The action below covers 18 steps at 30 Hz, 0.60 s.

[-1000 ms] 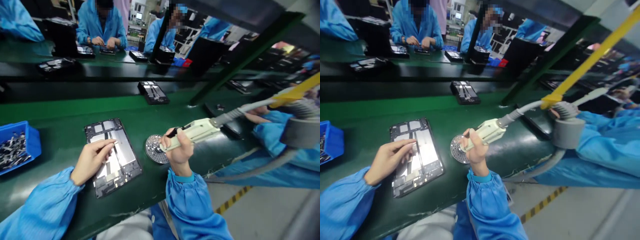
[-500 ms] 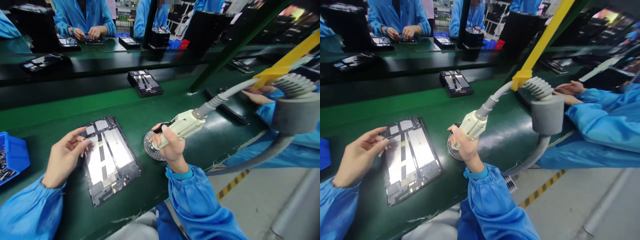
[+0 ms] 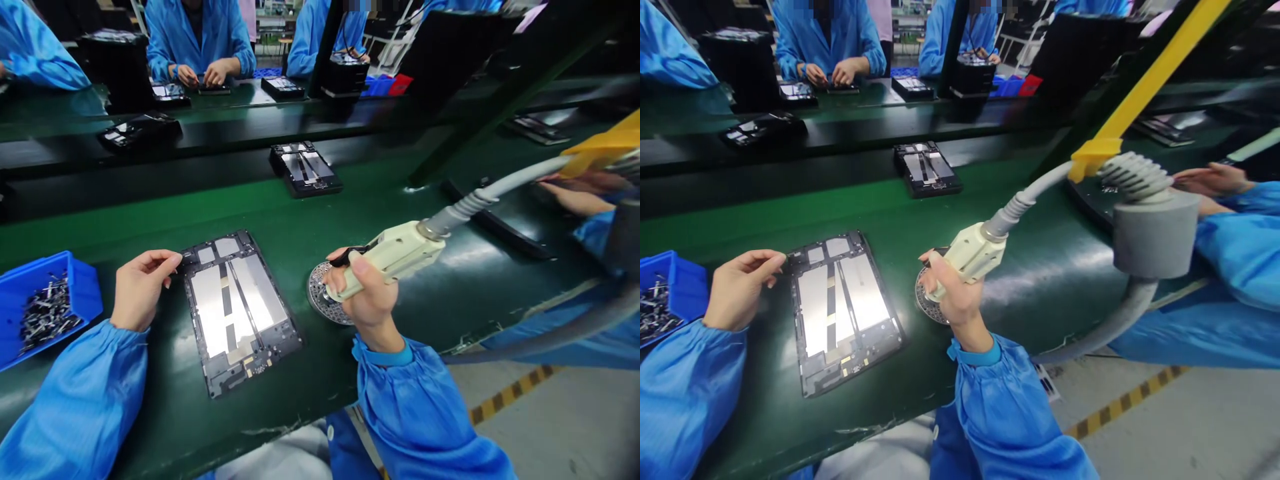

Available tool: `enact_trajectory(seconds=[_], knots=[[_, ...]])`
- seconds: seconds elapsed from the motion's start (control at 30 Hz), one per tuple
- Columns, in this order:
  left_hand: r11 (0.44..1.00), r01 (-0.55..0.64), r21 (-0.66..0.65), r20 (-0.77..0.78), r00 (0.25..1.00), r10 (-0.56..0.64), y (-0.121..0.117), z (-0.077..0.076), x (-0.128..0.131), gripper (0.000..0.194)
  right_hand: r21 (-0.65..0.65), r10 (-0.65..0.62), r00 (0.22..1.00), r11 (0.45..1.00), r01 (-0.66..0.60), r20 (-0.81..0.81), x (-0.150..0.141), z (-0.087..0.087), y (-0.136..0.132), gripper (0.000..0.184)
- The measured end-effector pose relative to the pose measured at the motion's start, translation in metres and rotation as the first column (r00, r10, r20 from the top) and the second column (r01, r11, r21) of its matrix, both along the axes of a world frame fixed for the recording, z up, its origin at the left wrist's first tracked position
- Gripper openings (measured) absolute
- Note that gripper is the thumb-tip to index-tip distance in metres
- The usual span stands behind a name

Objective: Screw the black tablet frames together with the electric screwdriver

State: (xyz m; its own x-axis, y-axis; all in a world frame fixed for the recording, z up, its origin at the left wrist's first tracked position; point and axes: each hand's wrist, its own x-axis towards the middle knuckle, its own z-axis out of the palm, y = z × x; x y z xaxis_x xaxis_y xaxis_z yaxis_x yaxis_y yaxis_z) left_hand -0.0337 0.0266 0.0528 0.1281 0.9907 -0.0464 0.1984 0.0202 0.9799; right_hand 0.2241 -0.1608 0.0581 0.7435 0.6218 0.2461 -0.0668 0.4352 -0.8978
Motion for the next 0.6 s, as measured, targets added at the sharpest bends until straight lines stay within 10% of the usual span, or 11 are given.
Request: enact_trajectory(seconds=[0.6], knots=[[0.99, -0.017, -0.14, -0.02, 1.0, 0.014, 0.027, -0.015, 0.005, 0.026, -0.04, 0.056, 0.998, 0.998, -0.057, -0.016, 0.003, 0.024, -0.007, 0.039]])
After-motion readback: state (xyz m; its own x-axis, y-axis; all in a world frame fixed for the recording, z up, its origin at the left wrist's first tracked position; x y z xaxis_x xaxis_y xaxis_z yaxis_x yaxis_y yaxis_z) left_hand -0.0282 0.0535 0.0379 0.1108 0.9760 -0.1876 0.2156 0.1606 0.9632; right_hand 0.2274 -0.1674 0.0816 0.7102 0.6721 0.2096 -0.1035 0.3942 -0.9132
